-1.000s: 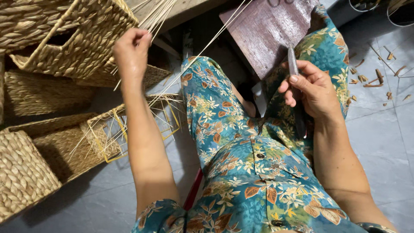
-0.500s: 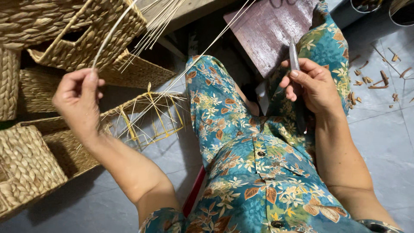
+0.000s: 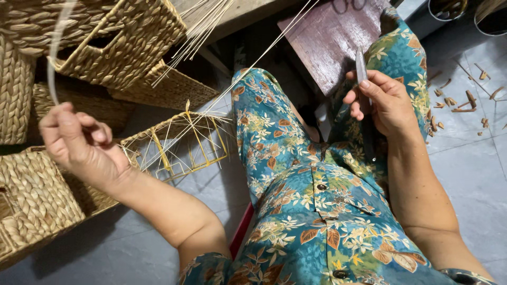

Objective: The person sits on the floor and uses a small knife to shave and split thin bamboo strips, drawing each strip along the blade to thin it. The person then attaches the finished strips to a woven basket frame, and briefly uses scissors to trim a strip.

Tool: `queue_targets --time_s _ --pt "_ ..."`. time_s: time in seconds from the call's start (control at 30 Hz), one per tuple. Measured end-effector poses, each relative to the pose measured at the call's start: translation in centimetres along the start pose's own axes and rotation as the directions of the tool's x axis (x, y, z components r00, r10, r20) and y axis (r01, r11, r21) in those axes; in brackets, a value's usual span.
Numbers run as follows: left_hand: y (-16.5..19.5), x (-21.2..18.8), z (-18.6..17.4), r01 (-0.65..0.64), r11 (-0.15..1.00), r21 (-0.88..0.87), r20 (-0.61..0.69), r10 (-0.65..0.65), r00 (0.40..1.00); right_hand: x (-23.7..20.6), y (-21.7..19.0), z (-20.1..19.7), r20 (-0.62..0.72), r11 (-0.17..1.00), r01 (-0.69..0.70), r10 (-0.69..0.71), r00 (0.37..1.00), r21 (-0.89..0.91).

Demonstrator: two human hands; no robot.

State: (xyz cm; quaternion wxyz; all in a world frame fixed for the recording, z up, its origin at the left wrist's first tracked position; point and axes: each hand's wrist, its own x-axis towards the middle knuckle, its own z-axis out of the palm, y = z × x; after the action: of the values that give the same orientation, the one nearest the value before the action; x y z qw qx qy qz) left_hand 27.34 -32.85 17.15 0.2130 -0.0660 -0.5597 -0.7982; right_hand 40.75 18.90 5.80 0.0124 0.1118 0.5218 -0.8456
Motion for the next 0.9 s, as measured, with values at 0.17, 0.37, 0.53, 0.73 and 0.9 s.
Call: queue_targets --time_s 0.17,0.37,0.53,0.73,0.9 --pt "0.3 0.0 -1.0 -0.091 0.995 -0.044 -0.044 0.090 0.995 0.0 0.1 -0.1 0.003 1.000 0.008 -0.008 1.000 -0.017" --pt "0.2 0.4 -1.9 -0.222 0.974 -0.039 -0.142 0.215 0.966 -0.1 0.2 -0.2 0.001 1.000 -0.002 0.002 1.000 -0.014" --pt "0.9 0.9 -3.1 -0.303 0.953 -0.016 -0.268 0.288 0.919 -0.2 0.0 -0.1 -0.001 1.000 0.003 -0.003 1.000 -0.015" --pt "0.6 1.4 -7.0 -0.336 0.941 -0.041 -0.254 0.315 0.914 0.2 -0.7 0.8 -0.033 0.999 0.012 -0.013 0.999 -0.033" --pt "0.2 2.3 -9.9 -0.291 0.946 -0.142 -0.214 0.258 0.942 3.3 -1.6 1.2 -0.063 0.995 0.097 -0.098 0.993 -0.024"
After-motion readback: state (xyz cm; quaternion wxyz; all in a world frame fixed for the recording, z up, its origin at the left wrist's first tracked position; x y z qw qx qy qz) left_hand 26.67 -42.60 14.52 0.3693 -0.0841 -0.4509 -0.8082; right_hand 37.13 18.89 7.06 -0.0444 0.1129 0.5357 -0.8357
